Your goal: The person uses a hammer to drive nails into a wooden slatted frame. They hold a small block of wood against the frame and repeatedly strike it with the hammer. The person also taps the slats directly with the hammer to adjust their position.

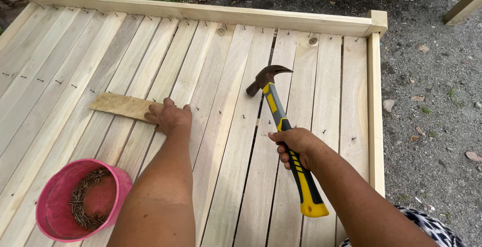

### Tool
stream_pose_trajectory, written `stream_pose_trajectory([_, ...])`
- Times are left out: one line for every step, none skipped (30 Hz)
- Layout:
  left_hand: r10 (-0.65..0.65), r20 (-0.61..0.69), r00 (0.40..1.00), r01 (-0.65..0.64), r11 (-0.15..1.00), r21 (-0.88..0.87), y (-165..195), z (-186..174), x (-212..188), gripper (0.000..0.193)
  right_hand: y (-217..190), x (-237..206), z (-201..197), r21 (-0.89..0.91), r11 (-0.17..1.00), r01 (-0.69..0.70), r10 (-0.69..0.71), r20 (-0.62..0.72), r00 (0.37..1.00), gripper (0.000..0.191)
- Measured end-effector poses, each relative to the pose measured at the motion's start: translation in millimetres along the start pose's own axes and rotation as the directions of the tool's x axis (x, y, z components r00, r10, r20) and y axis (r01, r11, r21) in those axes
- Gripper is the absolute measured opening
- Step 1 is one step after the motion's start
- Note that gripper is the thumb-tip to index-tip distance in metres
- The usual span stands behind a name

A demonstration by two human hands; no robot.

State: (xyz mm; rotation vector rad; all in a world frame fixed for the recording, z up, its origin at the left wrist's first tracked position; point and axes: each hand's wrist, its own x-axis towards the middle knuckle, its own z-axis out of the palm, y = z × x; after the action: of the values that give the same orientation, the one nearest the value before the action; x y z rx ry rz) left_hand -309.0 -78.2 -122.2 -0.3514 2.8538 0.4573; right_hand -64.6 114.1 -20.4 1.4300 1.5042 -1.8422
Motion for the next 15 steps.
stream_pose_trajectory([0.017, -0.019, 1.0, -0.016, 1.0, 0.014, 1, -1, 3, 0.047, 1, 1, -2, 0.024, 1.0, 0.011, -0.011, -0.012, 1.0, 0.026])
stream_pose_trajectory([0.04, -0.026, 0.999, -0.039, 0.999, 0.029, 1, -2, 6, 0.045, 4, 1, -3, 0.051, 0.999, 0.017, -0.015, -0.035, 0.999, 0.027])
stream_pose_trajectory([0.065, -0.038, 0.997, -0.063, 0.997, 0.045, -1, -2, 8, 0.042, 6, 2, -5, 0.067, 0.998, 0.009, -0.006, -0.043, 0.999, 0.028])
stream_pose_trajectory([0.098, -0.044, 0.994, -0.096, 0.994, 0.049, -5, -2, 10, 0.04, 8, 2, -7, 0.083, 0.997, 0.002, 0.001, -0.045, 0.999, 0.029])
stream_pose_trajectory([0.128, -0.049, 0.991, -0.126, 0.991, 0.053, -11, -2, 10, 0.038, 11, 2, -9, 0.097, 0.995, -0.007, 0.011, -0.047, 0.999, 0.029])
stream_pose_trajectory([0.156, -0.056, 0.986, -0.153, 0.987, 0.058, -18, -2, 9, 0.036, 14, 1, -12, 0.112, 0.994, -0.008, 0.013, -0.045, 0.999, 0.028])
stream_pose_trajectory([0.183, -0.071, 0.98, -0.179, 0.982, 0.059, -24, -2, 8, 0.036, 16, 0, -16, 0.128, 0.992, -0.008, 0.013, -0.043, 0.999, 0.027])
stream_pose_trajectory([0.212, -0.081, 0.974, -0.207, 0.976, 0.06, -29, -4, 6, 0.037, 19, -2, -19, 0.145, 0.989, -0.011, 0.018, -0.043, 0.999, 0.026])
stream_pose_trajectory([0.237, -0.088, 0.968, -0.232, 0.971, 0.061, -32, -5, 3, 0.038, 22, -3, -20, 0.152, 0.988, -0.011, 0.02, -0.054, 0.998, 0.026])
stream_pose_trajectory([0.209, -0.09, 0.974, -0.207, 0.978, 0.03, -33, -7, 0, 0.037, 25, -4, -20, 0.159, 0.987, -0.014, 0.024, -0.064, 0.998, 0.027])
stream_pose_trajectory([0.176, -0.092, 0.98, -0.177, 0.984, -0.004, -32, -11, -3, 0.036, 27, -6, -21, 0.16, 0.987, -0.015, 0.027, -0.073, 0.997, 0.028])
stream_pose_trajectory([0.143, -0.097, 0.985, -0.147, 0.988, -0.042, -30, -16, -4, 0.035, 28, -7, -21, 0.157, 0.987, -0.019, 0.031, -0.074, 0.997, 0.027])
stream_pose_trajectory([0.135, -0.119, 0.984, -0.144, 0.987, -0.073, -27, -22, -5, 0.031, 29, -7, -21, 0.154, 0.988, -0.018, 0.03, -0.077, 0.997, 0.026])
stream_pose_trajectory([0.125, -0.141, 0.982, -0.14, 0.985, -0.103, -23, -29, -6, 0.026, 30, -8, -20, 0.149, 0.989, -0.018, 0.03, -0.078, 0.996, 0.025])
stream_pose_trajectory([0.116, -0.161, 0.98, -0.138, 0.981, -0.133, -19, -36, -5, 0.023, 31, -9, -20, 0.139, 0.99, -0.014, 0.027, -0.09, 0.996, 0.025])
